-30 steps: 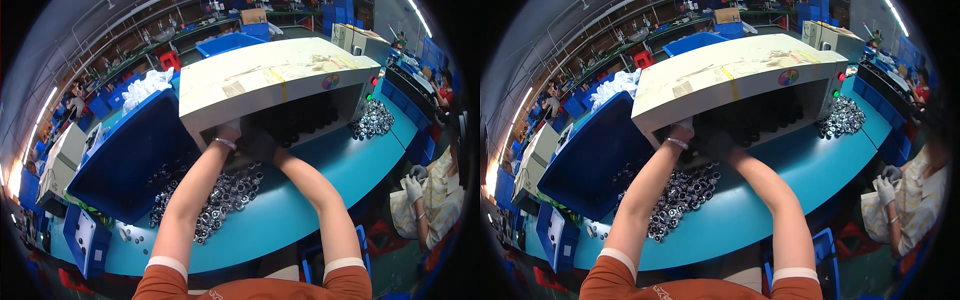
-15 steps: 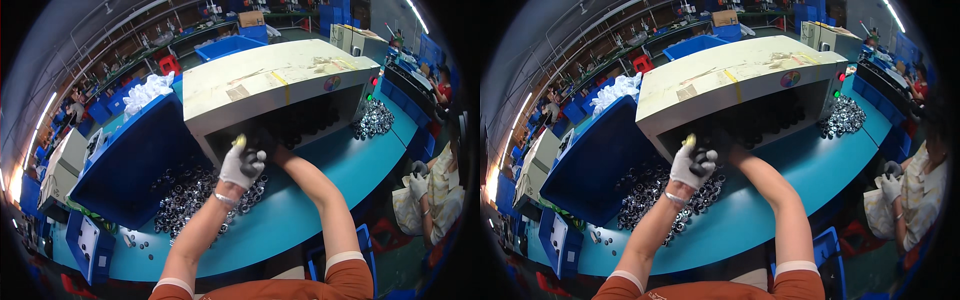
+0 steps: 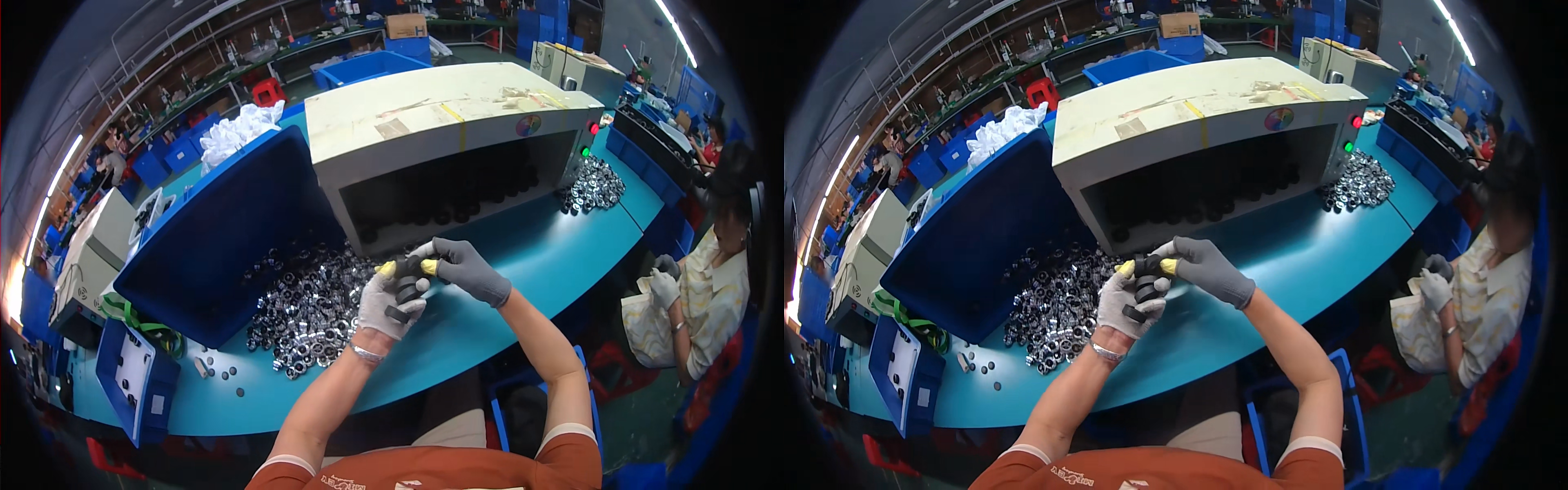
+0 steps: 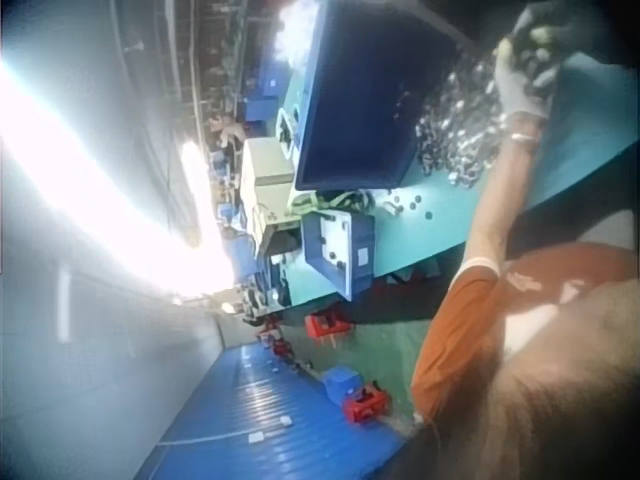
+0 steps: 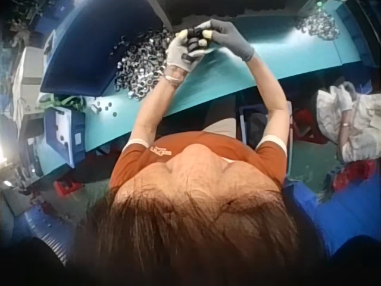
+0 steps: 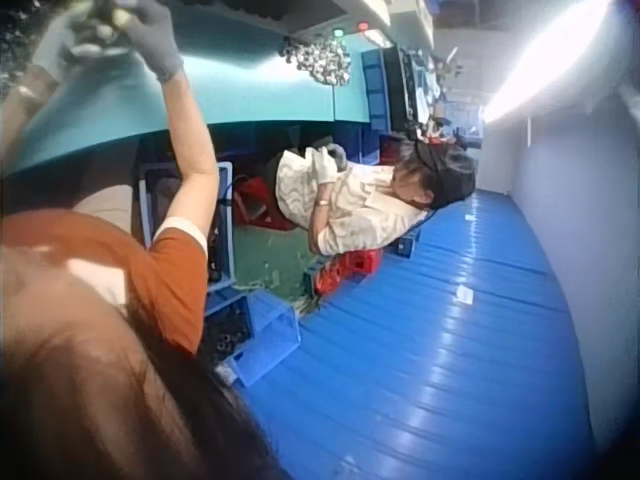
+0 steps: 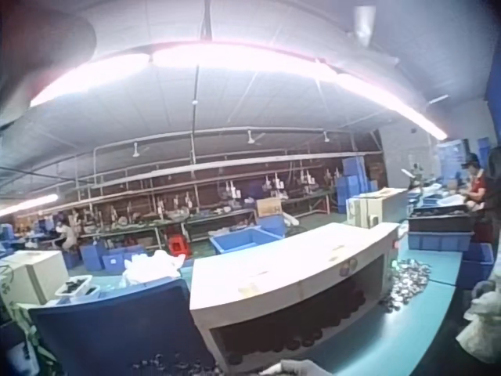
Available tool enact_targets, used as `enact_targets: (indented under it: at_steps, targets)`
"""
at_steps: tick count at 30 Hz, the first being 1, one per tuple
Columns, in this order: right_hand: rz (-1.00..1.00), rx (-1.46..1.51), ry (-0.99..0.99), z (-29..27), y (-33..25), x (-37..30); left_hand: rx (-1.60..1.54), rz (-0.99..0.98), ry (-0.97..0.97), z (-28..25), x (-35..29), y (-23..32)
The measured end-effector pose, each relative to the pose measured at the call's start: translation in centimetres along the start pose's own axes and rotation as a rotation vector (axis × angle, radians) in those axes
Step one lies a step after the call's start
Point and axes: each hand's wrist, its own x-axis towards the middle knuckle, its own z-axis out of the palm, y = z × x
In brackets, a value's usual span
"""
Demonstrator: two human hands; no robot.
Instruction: Assembling small mechanical components at a factory workbench.
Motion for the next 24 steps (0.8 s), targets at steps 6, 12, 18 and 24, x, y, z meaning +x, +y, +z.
enact_targets:
  at_steps: [6, 12, 18, 24]
  targets:
    - [0.108, -0.242, 0.047, 1.8, -0.5, -2.7, 0.048, -0.072, -0.051, -0.9, -1.8, -1.3]
    - [0.152, -0.137, 0.037, 2.7, -1.0, -3.3, -0.008, -0.041, -0.070, -1.4, -3.2, -2.3]
    - [0.218, -0.202, -0.051, 1.6, -0.7, -2.6, -0.123, 0.005, -0.020, -3.1, -3.6, -2.8]
    - [0.268, -0.231, 0.175, 0.7, 1.2, -1.5, -0.103, 0.010, 0.053, -4.0, -4.6, -3.0]
